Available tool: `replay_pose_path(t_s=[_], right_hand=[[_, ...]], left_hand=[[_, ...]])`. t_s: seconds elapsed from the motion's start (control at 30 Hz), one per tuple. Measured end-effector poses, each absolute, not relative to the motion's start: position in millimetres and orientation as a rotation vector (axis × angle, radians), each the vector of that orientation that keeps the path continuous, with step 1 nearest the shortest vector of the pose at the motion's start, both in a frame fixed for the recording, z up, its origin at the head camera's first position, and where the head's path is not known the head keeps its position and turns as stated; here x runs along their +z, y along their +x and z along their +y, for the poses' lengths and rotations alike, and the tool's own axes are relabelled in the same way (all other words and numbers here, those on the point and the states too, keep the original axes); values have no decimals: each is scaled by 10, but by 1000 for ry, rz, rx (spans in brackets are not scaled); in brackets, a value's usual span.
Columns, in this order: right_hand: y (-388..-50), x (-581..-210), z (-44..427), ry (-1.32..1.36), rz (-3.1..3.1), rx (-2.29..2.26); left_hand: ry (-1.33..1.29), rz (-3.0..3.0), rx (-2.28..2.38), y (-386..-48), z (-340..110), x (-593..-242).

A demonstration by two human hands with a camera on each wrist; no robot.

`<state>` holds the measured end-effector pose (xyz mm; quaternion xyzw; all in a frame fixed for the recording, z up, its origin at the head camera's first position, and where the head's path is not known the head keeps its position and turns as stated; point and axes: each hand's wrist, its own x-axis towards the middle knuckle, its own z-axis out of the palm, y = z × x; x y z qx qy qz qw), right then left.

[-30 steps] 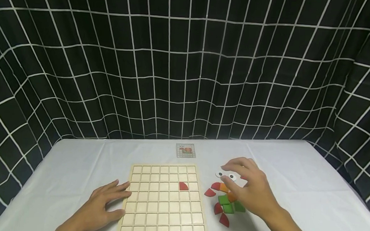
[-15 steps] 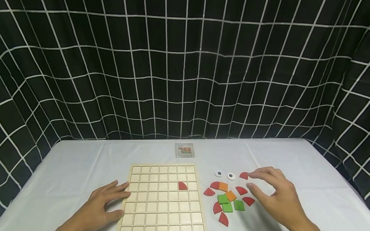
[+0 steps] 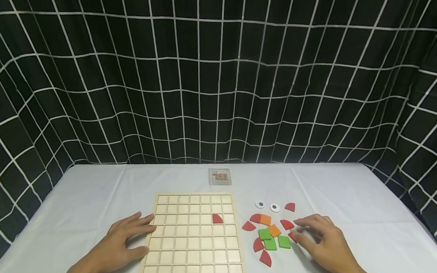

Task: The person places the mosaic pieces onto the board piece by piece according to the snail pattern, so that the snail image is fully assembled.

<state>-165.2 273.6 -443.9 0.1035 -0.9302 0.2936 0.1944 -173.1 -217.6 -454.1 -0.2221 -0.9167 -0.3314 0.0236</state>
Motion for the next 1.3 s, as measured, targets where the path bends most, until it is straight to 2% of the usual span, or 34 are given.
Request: replay_pose_path(t_s=[0.87,1.3], right_hand=[[-1676,-4479,2762,391,-2774,750],[-1644,-4500,2753,345,-2773,742]], left_hand=[[-715,-2803,-1020,-1737,-2186,-4532],[-690,-2846,-1025,-1732,-2166,-4541]])
